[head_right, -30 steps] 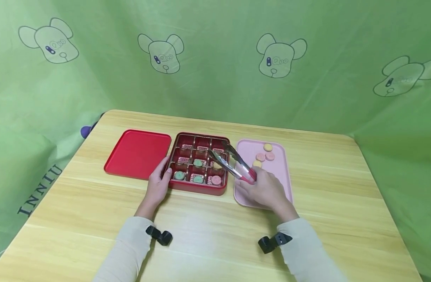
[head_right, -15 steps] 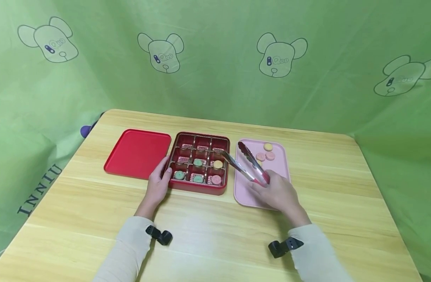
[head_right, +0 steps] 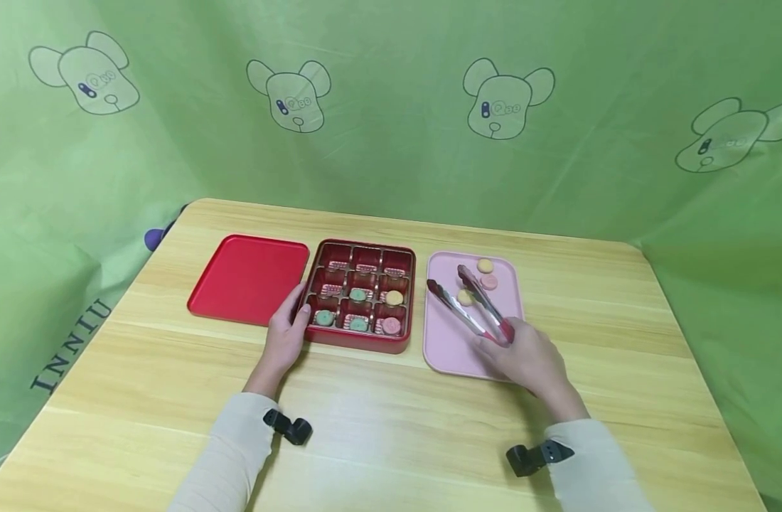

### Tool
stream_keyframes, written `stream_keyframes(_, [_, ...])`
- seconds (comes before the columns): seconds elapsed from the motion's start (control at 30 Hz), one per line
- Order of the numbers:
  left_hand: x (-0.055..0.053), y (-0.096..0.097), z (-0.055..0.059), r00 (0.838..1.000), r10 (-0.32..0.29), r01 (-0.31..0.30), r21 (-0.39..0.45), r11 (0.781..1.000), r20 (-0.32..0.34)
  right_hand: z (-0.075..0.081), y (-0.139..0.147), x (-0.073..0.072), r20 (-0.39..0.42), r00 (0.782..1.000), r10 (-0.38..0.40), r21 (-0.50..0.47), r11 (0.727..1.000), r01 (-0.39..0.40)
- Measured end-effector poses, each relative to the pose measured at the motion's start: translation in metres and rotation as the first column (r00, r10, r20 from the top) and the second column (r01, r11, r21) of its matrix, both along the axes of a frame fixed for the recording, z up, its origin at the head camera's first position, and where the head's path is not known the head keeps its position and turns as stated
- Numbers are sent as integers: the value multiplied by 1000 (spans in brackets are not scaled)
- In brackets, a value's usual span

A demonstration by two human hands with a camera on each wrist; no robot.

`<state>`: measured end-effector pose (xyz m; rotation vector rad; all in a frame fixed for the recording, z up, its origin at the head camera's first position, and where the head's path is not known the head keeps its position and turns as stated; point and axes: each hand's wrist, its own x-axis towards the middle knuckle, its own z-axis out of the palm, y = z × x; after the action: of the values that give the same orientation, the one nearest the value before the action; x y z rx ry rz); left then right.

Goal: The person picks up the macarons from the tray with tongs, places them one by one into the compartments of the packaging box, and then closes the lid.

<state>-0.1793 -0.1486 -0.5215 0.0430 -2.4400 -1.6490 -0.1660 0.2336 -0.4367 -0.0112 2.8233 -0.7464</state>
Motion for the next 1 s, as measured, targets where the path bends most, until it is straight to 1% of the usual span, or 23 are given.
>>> stream_keyframes(0.13, [0,0,1,1000,-6,6,7,1000,6,0,6,3,-6,1000,-7,4,1000,7])
stream_keyframes(0.27, [2,1,1,1000,1,-2,12,1000,13,-2,11,5,-3,1000,-16,-4,1000,16])
stream_keyframes(0.47, [3,2,3,1000,10,-10,15,1000,3,-4,17,9,6,1000,-16,-8,1000,16])
stream_keyframes(0.77, [2,1,0,1000,5,-5,18,1000,1,-9,20,10,65,997,-42,6,999,41])
stream_keyframes(1.0, [2,1,0,1000,8,-8,17,1000,-1,-9,20,12,83,996,-33,2,999,33])
